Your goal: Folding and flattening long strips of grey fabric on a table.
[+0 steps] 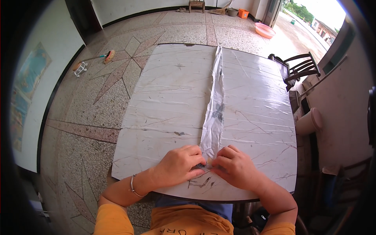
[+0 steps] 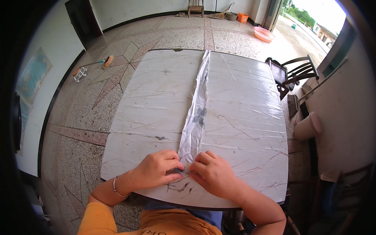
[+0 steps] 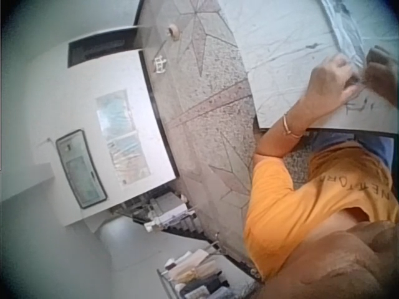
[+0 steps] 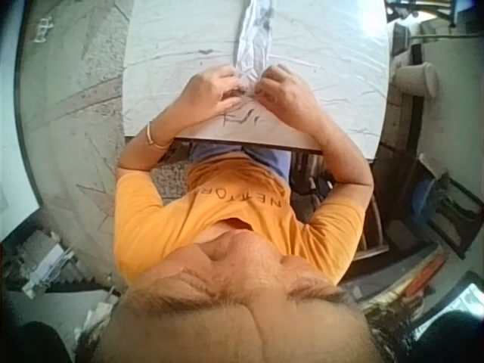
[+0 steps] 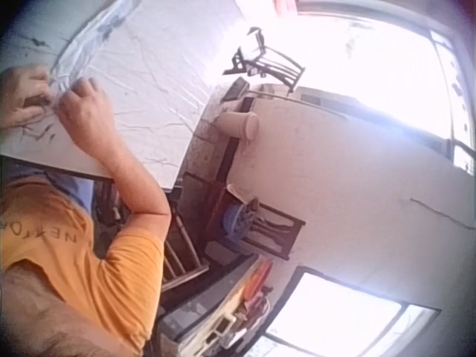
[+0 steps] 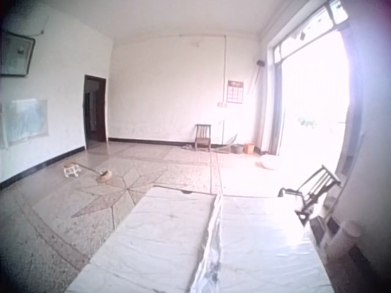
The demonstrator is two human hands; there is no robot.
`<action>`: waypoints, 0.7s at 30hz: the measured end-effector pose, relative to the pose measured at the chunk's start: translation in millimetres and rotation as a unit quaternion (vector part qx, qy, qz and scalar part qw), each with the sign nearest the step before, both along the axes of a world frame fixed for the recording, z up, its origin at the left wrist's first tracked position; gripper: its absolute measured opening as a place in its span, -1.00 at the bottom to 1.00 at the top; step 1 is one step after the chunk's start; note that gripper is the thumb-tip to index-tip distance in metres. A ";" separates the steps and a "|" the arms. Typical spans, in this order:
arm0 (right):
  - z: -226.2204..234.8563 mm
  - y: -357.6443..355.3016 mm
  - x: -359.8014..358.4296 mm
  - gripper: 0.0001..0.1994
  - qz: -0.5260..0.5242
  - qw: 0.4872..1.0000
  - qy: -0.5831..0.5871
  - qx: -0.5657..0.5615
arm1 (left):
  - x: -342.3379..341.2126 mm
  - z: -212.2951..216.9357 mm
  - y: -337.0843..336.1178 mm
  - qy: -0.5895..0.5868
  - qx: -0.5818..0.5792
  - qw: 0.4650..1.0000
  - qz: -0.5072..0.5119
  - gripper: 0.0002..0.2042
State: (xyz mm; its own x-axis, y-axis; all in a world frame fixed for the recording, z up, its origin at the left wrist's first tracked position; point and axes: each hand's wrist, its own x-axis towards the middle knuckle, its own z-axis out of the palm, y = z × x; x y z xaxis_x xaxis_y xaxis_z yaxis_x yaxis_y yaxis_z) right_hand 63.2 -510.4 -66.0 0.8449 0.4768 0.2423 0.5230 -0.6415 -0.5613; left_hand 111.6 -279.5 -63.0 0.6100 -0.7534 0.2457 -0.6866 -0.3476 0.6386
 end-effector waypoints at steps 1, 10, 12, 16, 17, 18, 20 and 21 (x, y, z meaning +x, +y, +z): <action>-1.2 0.3 -0.6 -0.87 0.006 1.000 -0.017 -0.008 | 0.9 -0.8 0.4 -0.015 -0.004 1.000 -0.014 -0.86; 2.8 5.6 1.2 -0.92 -0.016 1.000 0.007 -0.016 | 2.5 -6.5 -4.9 -0.011 0.004 1.000 0.026 -0.91; -1.9 7.7 2.5 -0.91 -0.046 0.999 0.007 -0.020 | 1.9 -6.2 -8.5 0.004 0.001 0.999 0.046 -0.91; -2.4 8.9 3.1 -0.87 -0.081 0.997 0.009 -0.011 | 1.4 -5.2 -10.7 0.053 0.002 0.995 0.086 -0.92; -2.5 8.4 2.9 -0.87 -0.080 0.997 0.008 -0.011 | 1.7 -6.1 -10.1 0.051 0.002 0.995 0.086 -0.92; -3.1 7.1 2.8 -0.89 -0.063 0.998 0.006 -0.014 | 2.6 -8.6 -9.1 0.036 0.000 0.997 0.074 -0.91; -1.2 5.3 2.2 -0.89 -0.046 0.999 0.002 -0.017 | 3.4 -8.2 -6.6 0.019 -0.002 0.998 0.061 -0.89; 1.6 4.5 1.9 -0.89 -0.030 0.999 0.001 -0.018 | 4.0 -7.1 -5.1 0.008 0.000 0.999 0.042 -0.88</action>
State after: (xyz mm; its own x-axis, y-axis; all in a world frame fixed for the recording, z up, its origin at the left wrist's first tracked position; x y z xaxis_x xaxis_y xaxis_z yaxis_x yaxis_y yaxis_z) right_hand 65.1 -505.9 -64.4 0.8723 0.4342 0.2249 0.4826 -0.6907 -0.5385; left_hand 115.6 -284.7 -70.1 0.6753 -0.6987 0.2361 -0.6449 -0.4041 0.6487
